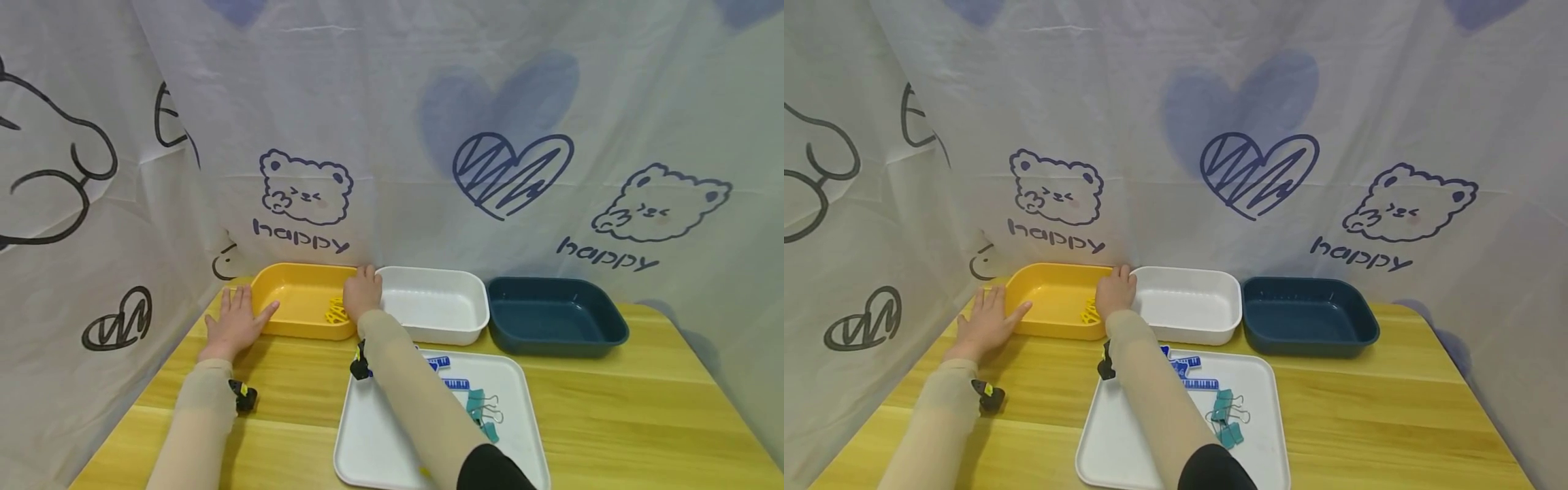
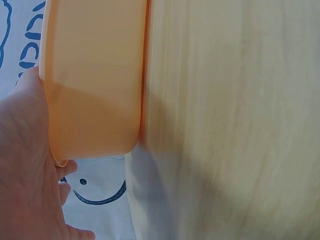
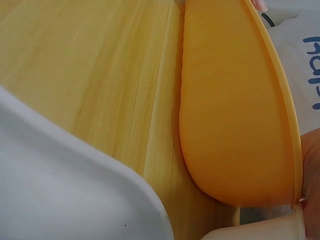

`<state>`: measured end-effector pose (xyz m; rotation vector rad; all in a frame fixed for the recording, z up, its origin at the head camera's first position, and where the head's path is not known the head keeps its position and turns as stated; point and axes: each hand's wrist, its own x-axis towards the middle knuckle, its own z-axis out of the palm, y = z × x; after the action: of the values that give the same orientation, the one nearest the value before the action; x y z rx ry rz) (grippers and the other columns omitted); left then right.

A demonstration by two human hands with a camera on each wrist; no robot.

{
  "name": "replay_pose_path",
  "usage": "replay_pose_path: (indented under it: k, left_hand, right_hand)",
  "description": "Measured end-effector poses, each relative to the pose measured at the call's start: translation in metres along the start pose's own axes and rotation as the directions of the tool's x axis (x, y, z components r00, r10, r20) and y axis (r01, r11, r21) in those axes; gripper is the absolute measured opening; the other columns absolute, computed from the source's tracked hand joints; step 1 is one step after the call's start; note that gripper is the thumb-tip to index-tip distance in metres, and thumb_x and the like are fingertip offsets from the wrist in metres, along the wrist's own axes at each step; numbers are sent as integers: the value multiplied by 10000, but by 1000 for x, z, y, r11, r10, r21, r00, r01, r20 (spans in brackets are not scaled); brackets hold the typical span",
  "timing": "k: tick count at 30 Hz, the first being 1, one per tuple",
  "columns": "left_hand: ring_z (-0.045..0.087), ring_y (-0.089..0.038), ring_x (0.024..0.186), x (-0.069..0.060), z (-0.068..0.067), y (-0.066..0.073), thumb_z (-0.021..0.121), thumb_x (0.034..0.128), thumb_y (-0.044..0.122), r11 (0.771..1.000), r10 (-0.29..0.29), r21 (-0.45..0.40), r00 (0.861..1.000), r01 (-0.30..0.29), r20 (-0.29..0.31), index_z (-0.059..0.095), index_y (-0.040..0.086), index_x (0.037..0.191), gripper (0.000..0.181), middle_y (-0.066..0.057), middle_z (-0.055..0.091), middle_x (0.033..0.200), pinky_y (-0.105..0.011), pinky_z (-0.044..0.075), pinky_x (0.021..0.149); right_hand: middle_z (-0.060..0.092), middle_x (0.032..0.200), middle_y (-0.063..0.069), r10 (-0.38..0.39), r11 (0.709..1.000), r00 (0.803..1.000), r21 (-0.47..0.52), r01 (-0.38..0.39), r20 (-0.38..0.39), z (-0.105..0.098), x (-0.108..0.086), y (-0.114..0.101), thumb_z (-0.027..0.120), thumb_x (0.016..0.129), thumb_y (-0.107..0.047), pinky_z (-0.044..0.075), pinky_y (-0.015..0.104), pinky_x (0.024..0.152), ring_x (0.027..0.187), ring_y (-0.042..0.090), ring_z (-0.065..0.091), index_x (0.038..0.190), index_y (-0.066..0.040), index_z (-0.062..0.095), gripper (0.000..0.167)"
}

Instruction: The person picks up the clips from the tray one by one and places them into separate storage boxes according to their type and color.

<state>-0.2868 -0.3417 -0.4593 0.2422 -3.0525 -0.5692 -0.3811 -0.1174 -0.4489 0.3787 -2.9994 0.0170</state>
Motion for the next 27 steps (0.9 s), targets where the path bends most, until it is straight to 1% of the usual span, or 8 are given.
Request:
replay_pose_path:
  k: [5,10,15,20,23,27]
  left_hand:
    - [-116,-466,1484,1,1,0,220,923,757,1000,3,3,1000,-3,-5,-13,-27,1546,1028,-278,-45,1609,-820,-21,1039]
    - [-113,-469,1484,1,0,1,224,925,754,1000,1,5,1000,-1,-4,0,-31,1546,1025,-281,-42,1608,-823,-16,1036]
    - [-132,-470,1478,0,-1,2,217,928,750,1000,1,6,1000,-1,0,-17,-32,1544,1022,-285,-51,1604,-824,-15,1034]
    - [-158,-467,1472,0,0,3,208,927,753,1000,6,-2,1000,-6,5,-14,-36,1542,1025,-285,-63,1602,-828,-25,1024]
    - [-143,-470,1475,1,0,2,200,921,762,1000,6,5,1000,-6,5,-19,-32,1543,1032,-282,-62,1603,-827,-21,1027]
    - [-137,-474,1476,1,-1,1,198,923,759,1000,5,13,1000,-5,2,-30,-34,1541,1031,-286,-60,1601,-825,-17,1030]
  right_hand:
    - [546,1192,21,1,1000,1000,-18,-1,2,1,0,1,452,1037,-265,375,356,957,1112,215,374,1061,-197,729,287]
    - [548,1141,7,-3,1000,1000,-16,2,-9,0,-1,2,476,1029,-278,375,347,927,1076,208,376,1047,-202,730,265]
    - [546,1095,12,-8,1000,999,29,9,-53,2,-2,6,541,991,-280,371,347,895,1052,203,390,985,-190,740,219]
    - [561,1099,20,-17,996,995,88,25,-100,3,-5,11,624,929,-324,384,361,906,1060,202,420,927,-174,742,191]
    - [567,1114,22,-25,993,993,115,39,-118,1,-8,14,642,920,-364,393,368,924,1064,205,429,938,-165,735,220]
    - [565,1158,26,-39,988,991,144,58,-127,-5,-14,17,638,924,-400,401,372,948,1087,211,431,1030,-161,721,274]
